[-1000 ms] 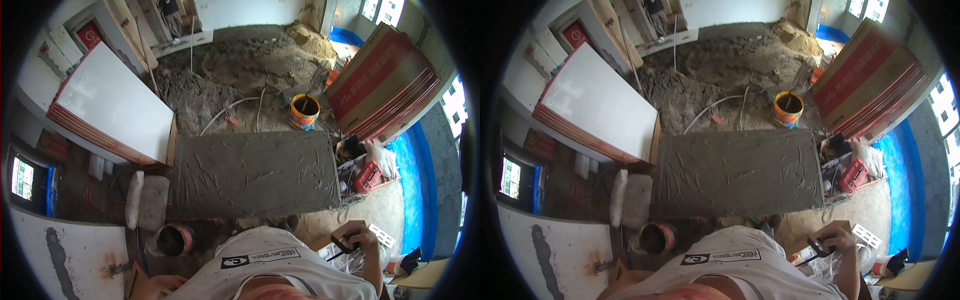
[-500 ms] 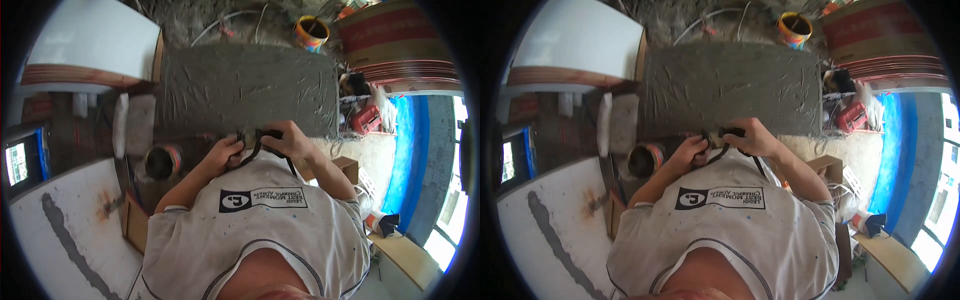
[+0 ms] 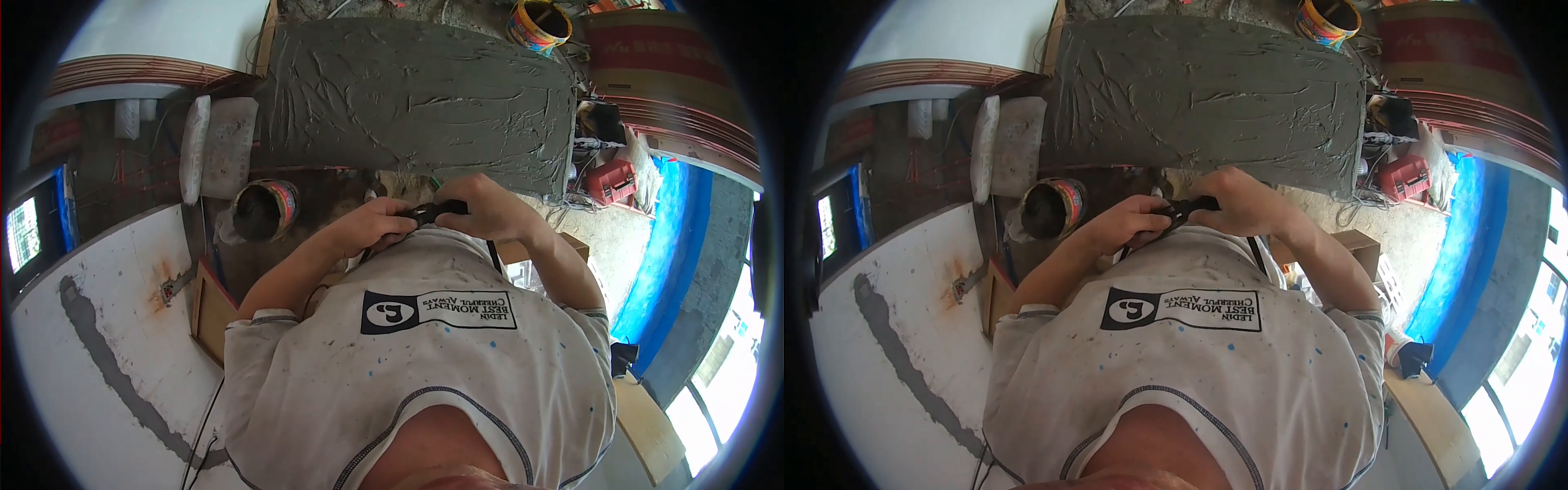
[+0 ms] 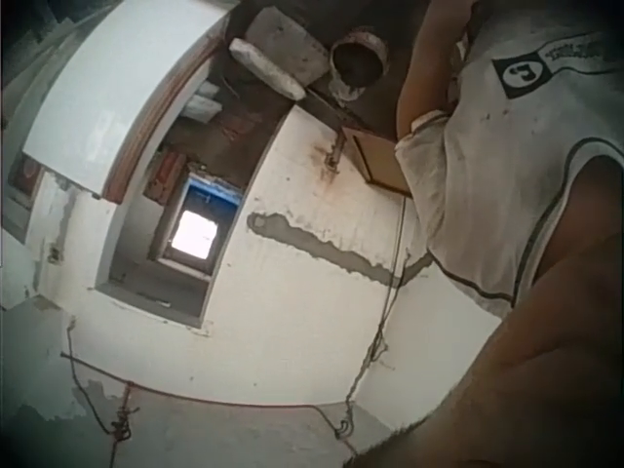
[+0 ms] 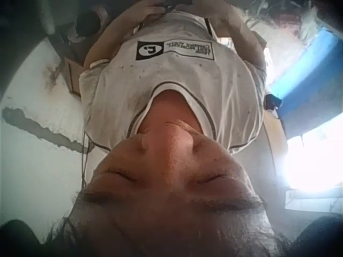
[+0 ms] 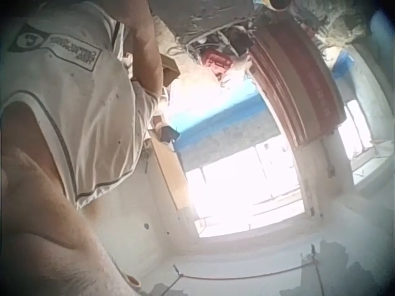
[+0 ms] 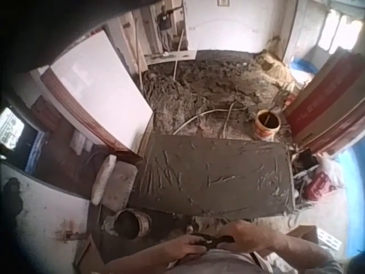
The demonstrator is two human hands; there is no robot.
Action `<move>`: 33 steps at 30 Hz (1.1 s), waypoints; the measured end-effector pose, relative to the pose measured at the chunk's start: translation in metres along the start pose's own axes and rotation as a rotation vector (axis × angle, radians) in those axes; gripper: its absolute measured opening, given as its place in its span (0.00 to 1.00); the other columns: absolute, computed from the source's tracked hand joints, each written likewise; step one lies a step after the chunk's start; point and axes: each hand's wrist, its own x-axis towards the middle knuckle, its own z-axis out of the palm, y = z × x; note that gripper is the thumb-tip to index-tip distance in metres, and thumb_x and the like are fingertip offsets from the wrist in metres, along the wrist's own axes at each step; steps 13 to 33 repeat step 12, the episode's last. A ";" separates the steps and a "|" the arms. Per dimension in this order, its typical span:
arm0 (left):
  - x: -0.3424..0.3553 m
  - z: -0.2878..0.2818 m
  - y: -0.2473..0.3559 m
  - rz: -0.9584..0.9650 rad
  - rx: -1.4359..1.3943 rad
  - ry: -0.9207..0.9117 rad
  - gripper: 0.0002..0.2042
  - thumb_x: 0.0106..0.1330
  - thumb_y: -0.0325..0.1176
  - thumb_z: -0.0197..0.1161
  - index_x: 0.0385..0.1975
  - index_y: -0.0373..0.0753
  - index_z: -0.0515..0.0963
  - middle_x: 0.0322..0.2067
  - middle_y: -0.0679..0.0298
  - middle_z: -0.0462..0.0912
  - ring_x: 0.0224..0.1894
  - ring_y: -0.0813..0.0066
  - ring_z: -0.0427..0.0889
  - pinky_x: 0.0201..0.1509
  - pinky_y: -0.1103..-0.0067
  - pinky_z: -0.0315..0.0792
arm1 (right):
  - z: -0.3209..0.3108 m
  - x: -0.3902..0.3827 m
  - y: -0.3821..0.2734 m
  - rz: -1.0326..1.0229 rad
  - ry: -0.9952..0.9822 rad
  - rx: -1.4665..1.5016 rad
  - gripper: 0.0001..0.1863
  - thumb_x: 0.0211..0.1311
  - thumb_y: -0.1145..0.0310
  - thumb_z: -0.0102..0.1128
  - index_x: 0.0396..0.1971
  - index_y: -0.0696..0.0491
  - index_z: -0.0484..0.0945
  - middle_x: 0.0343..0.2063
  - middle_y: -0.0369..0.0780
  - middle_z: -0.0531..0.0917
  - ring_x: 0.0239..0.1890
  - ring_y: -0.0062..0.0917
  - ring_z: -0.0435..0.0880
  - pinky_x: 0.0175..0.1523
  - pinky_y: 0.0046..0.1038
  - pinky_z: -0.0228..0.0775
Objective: Applying mortar to a large floor tile using a trowel at a construction site.
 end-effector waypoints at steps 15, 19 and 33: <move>0.040 -0.038 -0.013 -0.225 -0.018 -0.188 0.05 0.80 0.35 0.66 0.44 0.42 0.81 0.24 0.79 0.69 0.21 0.90 0.61 0.23 0.82 0.50 | 0.022 0.017 0.029 0.142 -0.164 -0.056 0.17 0.67 0.64 0.74 0.50 0.60 0.87 0.45 0.54 0.90 0.49 0.52 0.89 0.56 0.46 0.80; 0.040 -0.038 -0.013 -0.225 -0.018 -0.188 0.05 0.80 0.35 0.66 0.44 0.42 0.81 0.24 0.79 0.69 0.21 0.90 0.61 0.23 0.82 0.50 | 0.022 0.017 0.029 0.142 -0.164 -0.056 0.17 0.67 0.64 0.74 0.50 0.60 0.87 0.45 0.54 0.90 0.49 0.52 0.89 0.56 0.46 0.80; 0.040 -0.038 -0.013 -0.225 -0.018 -0.188 0.05 0.80 0.35 0.66 0.44 0.42 0.81 0.24 0.79 0.69 0.21 0.90 0.61 0.23 0.82 0.50 | 0.022 0.017 0.029 0.142 -0.164 -0.056 0.17 0.67 0.64 0.74 0.50 0.60 0.87 0.45 0.54 0.90 0.49 0.52 0.89 0.56 0.46 0.80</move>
